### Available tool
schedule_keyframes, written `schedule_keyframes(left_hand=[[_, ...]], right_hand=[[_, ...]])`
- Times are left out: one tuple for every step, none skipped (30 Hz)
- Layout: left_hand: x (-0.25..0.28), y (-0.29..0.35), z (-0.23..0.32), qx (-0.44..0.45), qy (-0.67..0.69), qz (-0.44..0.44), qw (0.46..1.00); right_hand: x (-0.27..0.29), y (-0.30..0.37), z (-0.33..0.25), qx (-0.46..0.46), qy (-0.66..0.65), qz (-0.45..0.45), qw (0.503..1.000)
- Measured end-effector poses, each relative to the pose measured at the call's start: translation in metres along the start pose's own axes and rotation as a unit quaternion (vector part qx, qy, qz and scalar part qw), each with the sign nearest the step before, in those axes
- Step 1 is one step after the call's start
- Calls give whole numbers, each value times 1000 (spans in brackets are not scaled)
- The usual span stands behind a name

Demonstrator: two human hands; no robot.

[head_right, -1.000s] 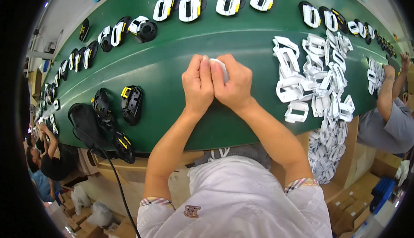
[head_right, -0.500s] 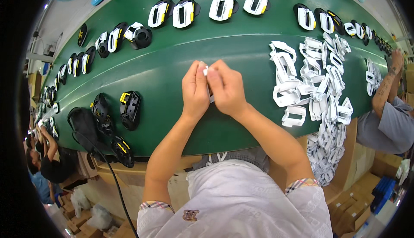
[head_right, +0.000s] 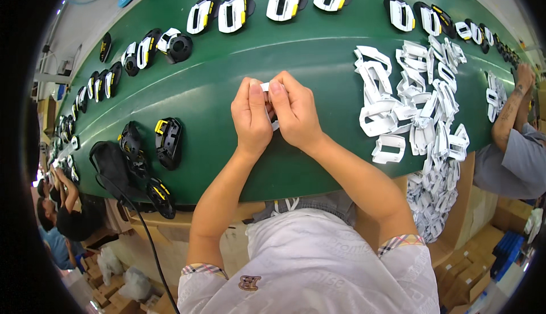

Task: The person assembles small plastic housings, white plastic brackets, and electronic components by hand on a production line.

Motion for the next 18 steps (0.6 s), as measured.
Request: schedule_keyframes(left_hand=[[0,-1,0,5,0,-2,1000],[1,-3,1,6,-6,3,1000],[1,-5,3,4,-10,9,1000],[0,-4,3,5,-9,8,1000],[0,-2,1,28,4,4,1000],[1,-3,0,46,15,4,999],[0,-2,-3,42,14,6,999],[-1,0,-6,34,31,8,999],[-3,1,-6,28,49,8,998],[-4,1,-5,25,49,9,998],[-5,0,-6,37,56,7,998],[-6,1,-6,52,63,4,997],[-5,2,-5,54,57,0,997],[-4,0,-7,55,57,1,997],[-2,-3,-6,31,41,6,999],[0,-3,-4,7,25,11,1000],[1,0,-2,10,26,12,1000],[1,-1,5,-21,-22,11,999]], right_hand=[[1,-1,-1,14,24,-1,1000],[1,-1,-1,28,48,-3,998],[2,-1,-3,27,49,-1,998],[2,-2,-6,36,67,-7,997],[2,-1,-9,46,85,-14,995],[1,-3,-9,50,84,-16,995],[-1,0,-15,123,117,-25,985],[-3,4,-21,195,148,-34,969],[0,4,-17,147,120,-18,982],[1,2,-14,149,120,-19,981],[4,-1,-9,119,89,-9,989],[5,-2,-4,87,58,2,995],[4,-1,-1,72,47,-3,996],[4,-1,-1,71,48,-3,996],[3,-3,-5,56,30,-6,998],[1,-2,-6,42,12,-8,999],[-1,2,-5,39,13,-8,999],[-1,1,-2,18,-18,-6,1000]])
Point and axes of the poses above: each hand's wrist, its own y-axis away from the middle knuckle, its own x-axis out of the back of the hand, z = x × y, the point moved 5 cm from there along -y, towards the middle knuckle, and after that the axes turned 4 degrees about y, right-handed, at the moved point
